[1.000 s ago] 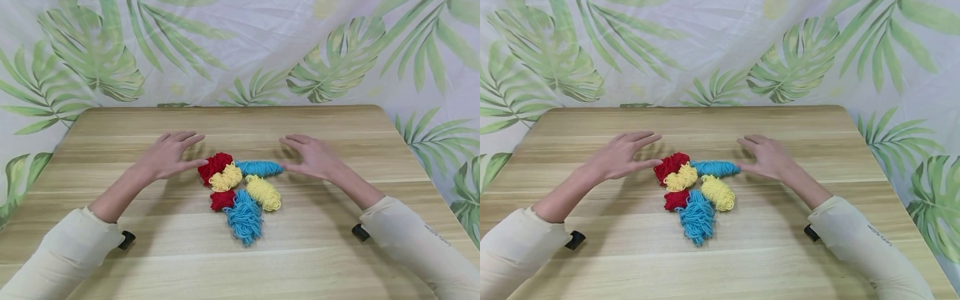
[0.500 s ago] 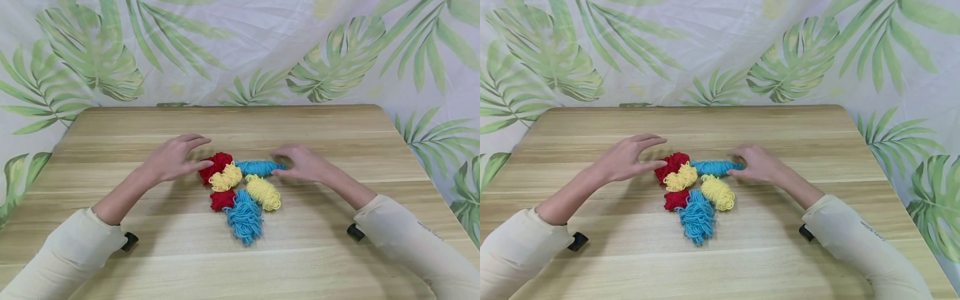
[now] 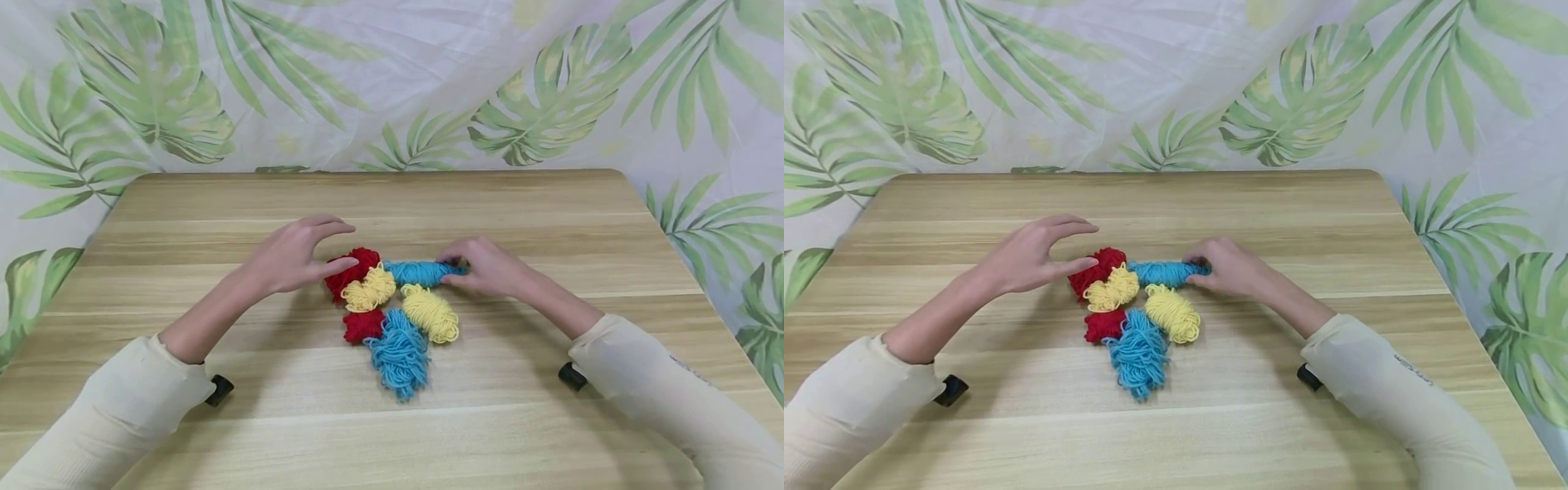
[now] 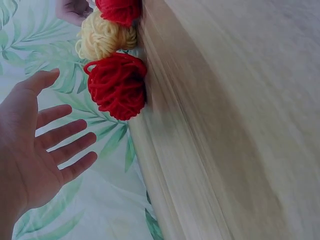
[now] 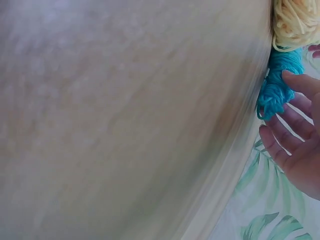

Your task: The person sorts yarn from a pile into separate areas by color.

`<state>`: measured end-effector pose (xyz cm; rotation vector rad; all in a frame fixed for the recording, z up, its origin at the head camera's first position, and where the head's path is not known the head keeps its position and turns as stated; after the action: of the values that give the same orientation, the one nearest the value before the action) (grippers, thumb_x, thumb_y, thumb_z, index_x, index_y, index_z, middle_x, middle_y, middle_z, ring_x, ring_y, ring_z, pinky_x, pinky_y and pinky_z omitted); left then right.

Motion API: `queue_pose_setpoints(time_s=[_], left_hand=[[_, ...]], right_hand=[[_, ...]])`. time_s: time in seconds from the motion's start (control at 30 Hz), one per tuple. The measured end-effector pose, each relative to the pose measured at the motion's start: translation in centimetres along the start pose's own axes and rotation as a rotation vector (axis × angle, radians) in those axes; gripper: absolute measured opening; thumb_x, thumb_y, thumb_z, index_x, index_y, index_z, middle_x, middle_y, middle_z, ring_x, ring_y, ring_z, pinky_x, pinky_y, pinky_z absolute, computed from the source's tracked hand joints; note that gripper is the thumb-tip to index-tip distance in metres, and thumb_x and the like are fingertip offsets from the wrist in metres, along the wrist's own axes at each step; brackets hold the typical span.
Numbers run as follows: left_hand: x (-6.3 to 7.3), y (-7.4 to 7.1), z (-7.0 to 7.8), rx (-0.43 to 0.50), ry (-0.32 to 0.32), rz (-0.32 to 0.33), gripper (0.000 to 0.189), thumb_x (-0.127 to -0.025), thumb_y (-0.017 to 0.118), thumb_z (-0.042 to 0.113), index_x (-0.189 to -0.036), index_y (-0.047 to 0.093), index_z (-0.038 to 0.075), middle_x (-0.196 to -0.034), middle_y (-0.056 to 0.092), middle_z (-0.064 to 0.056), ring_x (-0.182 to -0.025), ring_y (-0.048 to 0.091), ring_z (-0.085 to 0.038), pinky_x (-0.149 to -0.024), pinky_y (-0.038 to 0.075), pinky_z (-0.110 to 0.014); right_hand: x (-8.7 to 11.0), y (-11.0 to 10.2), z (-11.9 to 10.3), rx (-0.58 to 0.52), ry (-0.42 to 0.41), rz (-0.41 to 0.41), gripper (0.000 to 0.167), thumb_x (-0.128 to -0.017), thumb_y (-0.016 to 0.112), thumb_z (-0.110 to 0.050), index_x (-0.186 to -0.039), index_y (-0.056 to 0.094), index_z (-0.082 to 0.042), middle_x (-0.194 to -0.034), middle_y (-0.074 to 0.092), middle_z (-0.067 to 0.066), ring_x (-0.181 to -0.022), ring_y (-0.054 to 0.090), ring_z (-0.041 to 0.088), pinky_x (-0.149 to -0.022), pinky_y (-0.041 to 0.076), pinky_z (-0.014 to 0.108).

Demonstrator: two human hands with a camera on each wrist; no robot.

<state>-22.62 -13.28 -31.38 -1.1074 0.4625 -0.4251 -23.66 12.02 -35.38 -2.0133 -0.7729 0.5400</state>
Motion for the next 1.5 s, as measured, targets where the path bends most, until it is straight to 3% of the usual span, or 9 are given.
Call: queue_pose_setpoints(time_s=[0.3, 0.7, 1.0, 1.27, 1.33, 1.5], left_hand=[[-0.8, 0.1, 0.8, 0.032, 0.021, 0.012, 0.048, -0.096, 0.074, 0.036, -0.132, 0.07, 0.004, -0.136, 0.066, -0.017, -0.129, 0.059, -0.036, -0.108, 0.047, -0.057], [-1.2, 0.3, 1.9, 0.08, 0.065, 0.019, 0.043, -0.092, 0.079, 0.024, -0.128, 0.072, 0.003, -0.13, 0.07, -0.017, -0.123, 0.064, -0.036, -0.104, 0.052, -0.055], [-1.4, 0.4, 3.3, 0.148, 0.157, 0.02, 0.039, -0.09, 0.082, 0.02, -0.121, 0.073, -0.001, -0.121, 0.074, -0.016, -0.114, 0.069, -0.033, -0.1, 0.055, -0.05], [-1.4, 0.7, 4.9, 0.18, 0.216, -0.009, 0.036, -0.089, 0.083, 0.02, -0.118, 0.075, 0.001, -0.118, 0.074, -0.015, -0.113, 0.069, -0.029, -0.098, 0.057, -0.047], [-1.3, 0.8, 5.0, 0.182, 0.222, -0.015, 0.036, -0.089, 0.083, 0.02, -0.118, 0.075, 0.001, -0.118, 0.074, -0.015, -0.112, 0.07, -0.029, -0.098, 0.057, -0.046], [-1.2, 0.9, 5.3, 0.187, 0.239, -0.022, 0.036, -0.089, 0.083, 0.02, -0.119, 0.075, 0.001, -0.118, 0.074, -0.013, -0.112, 0.07, -0.029, -0.099, 0.056, -0.047]], right_hand=[[0.0, -0.2, 0.4, -0.028, 0.06, -0.013, 0.02, -0.087, 0.082, -0.008, -0.104, 0.075, 0.001, -0.096, 0.076, 0.011, -0.086, 0.07, 0.021, -0.08, 0.06, 0.037], [0.5, -0.9, 1.6, -0.082, 0.154, 0.015, 0.016, -0.086, 0.082, -0.003, -0.099, 0.076, 0.003, -0.096, 0.076, 0.014, -0.091, 0.072, 0.028, -0.083, 0.061, 0.041], [1.6, -2.1, 3.0, -0.114, 0.184, 0.094, 0.01, -0.085, 0.081, -0.001, -0.093, 0.074, 0.001, -0.087, 0.073, 0.01, -0.083, 0.068, 0.023, -0.077, 0.059, 0.041], [2.9, -3.2, 4.6, -0.136, 0.227, 0.152, 0.009, -0.088, 0.079, 0.0, -0.095, 0.075, 0.003, -0.09, 0.074, 0.014, -0.085, 0.068, 0.027, -0.079, 0.059, 0.044], [3.3, -3.6, 5.0, -0.13, 0.234, 0.169, 0.008, -0.088, 0.079, 0.0, -0.094, 0.075, 0.003, -0.091, 0.074, 0.014, -0.085, 0.068, 0.027, -0.079, 0.059, 0.042], [4.3, -4.5, 6.2, -0.13, 0.261, 0.206, 0.007, -0.089, 0.079, -0.001, -0.094, 0.075, 0.002, -0.092, 0.075, 0.014, -0.086, 0.068, 0.026, -0.074, 0.056, 0.021]])
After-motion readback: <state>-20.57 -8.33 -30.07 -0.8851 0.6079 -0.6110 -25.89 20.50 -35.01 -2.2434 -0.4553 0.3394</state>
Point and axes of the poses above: each hand's wrist, its own x-axis away from the middle knuckle, its own y-axis out of the palm, z = x × y, the point moved 7 cm from there along -x, towards the middle knuckle
